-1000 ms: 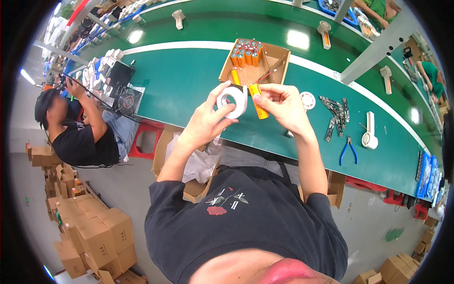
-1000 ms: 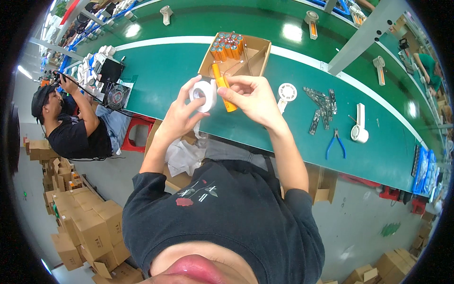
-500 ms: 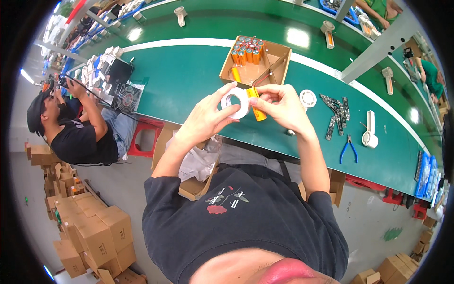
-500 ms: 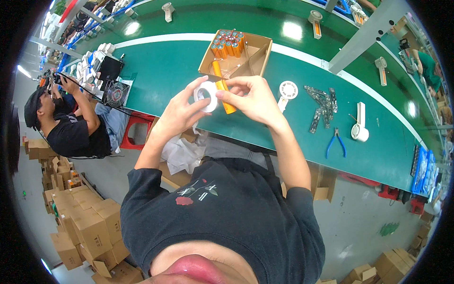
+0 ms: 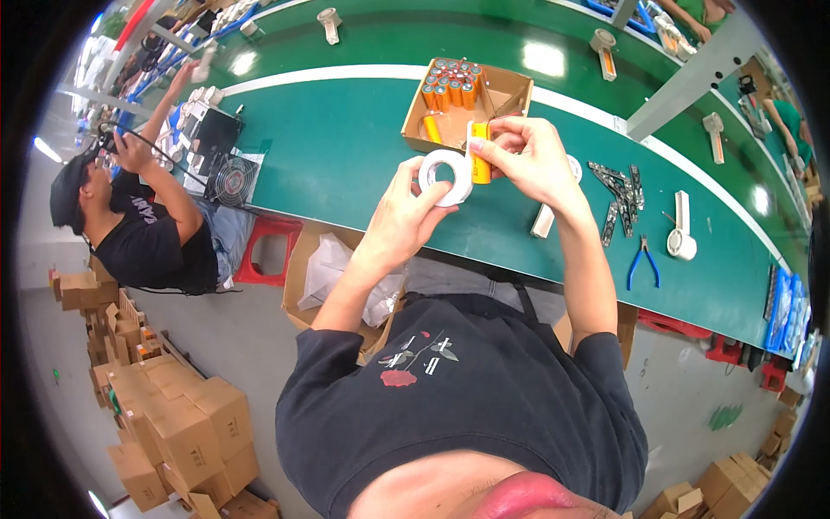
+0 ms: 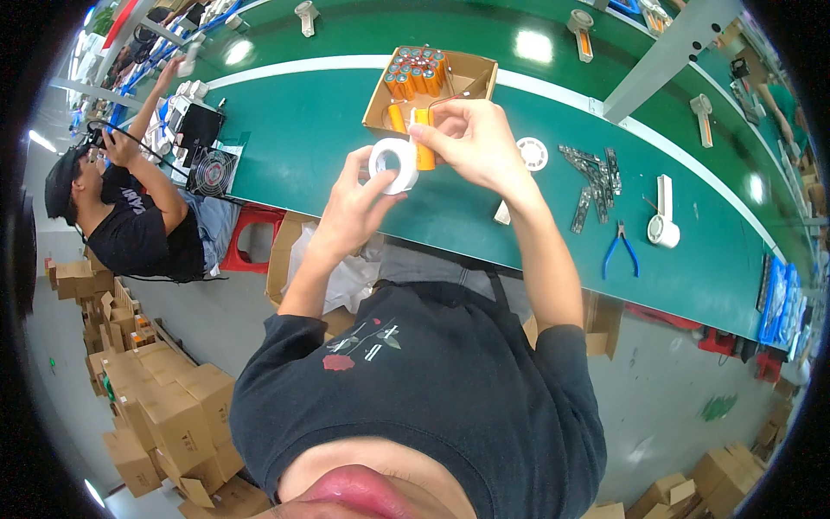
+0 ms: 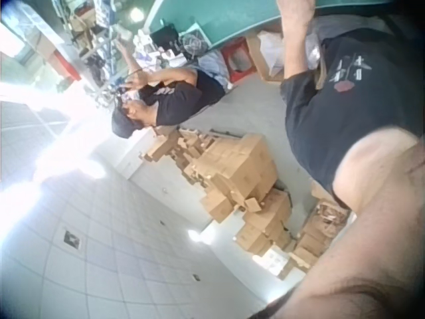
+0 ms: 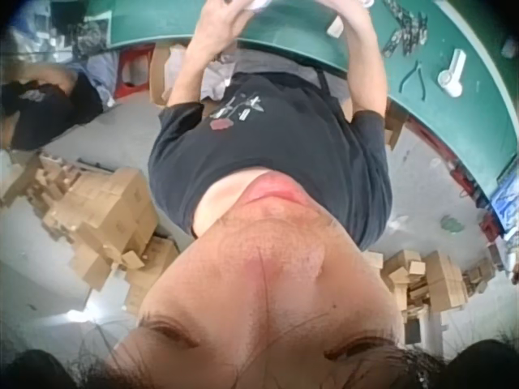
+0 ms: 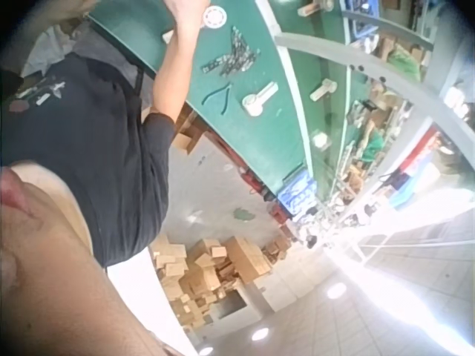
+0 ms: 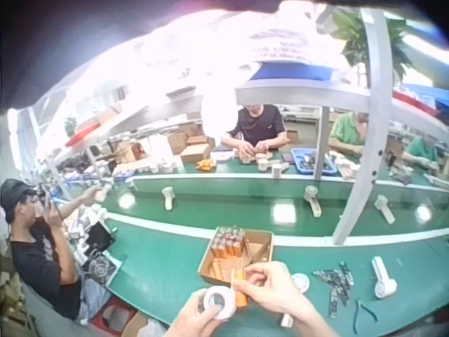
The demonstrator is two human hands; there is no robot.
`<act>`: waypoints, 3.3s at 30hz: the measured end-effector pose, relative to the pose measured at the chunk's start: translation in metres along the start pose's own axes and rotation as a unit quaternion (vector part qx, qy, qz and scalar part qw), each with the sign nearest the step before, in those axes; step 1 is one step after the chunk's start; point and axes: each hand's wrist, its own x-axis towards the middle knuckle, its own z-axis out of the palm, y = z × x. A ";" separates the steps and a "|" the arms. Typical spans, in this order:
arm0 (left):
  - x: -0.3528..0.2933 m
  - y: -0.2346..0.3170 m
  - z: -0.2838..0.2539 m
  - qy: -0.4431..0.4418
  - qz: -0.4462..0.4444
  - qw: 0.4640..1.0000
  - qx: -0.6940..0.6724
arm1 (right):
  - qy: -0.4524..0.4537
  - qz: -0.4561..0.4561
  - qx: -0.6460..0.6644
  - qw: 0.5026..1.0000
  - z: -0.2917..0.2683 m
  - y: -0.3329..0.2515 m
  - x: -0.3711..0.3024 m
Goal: The person assembles handheld portable fans by hand, installing motors and batteries into fan housings and applying tape to secure the components.
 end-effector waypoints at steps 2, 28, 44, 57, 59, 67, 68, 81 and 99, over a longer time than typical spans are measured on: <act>0.004 0.004 0.003 0.014 -0.011 1.000 0.017 | 0.032 -0.019 -0.008 0.999 0.004 0.002 0.002; 0.009 0.031 0.012 0.167 -0.043 0.982 -0.072 | 0.302 -0.250 0.210 0.896 0.071 -0.004 -0.017; -0.001 -0.032 -0.010 0.030 -0.168 0.985 0.013 | 0.413 -0.200 0.201 0.865 -0.040 0.022 -0.029; 0.062 0.053 0.149 -0.089 -0.066 0.994 -0.009 | 0.451 -0.136 0.200 0.859 -0.064 0.039 -0.123; 0.069 0.056 0.162 -0.203 -0.138 0.969 -0.019 | 0.465 -0.124 0.189 0.856 -0.062 0.037 -0.136; 0.070 0.045 0.189 -0.110 -0.244 0.908 -0.323 | 0.463 -0.113 0.210 0.854 -0.063 0.031 -0.151; 0.070 0.050 0.182 -0.097 -0.256 0.890 -0.364 | 0.461 -0.110 0.212 0.855 -0.060 0.030 -0.151; 0.066 0.061 0.100 0.051 -0.157 0.753 -0.638 | 0.295 -0.173 0.181 0.922 -0.005 -0.002 -0.119; 0.051 0.049 0.095 0.130 -0.099 0.756 -0.634 | 0.322 -0.246 -0.245 0.881 0.028 0.005 -0.102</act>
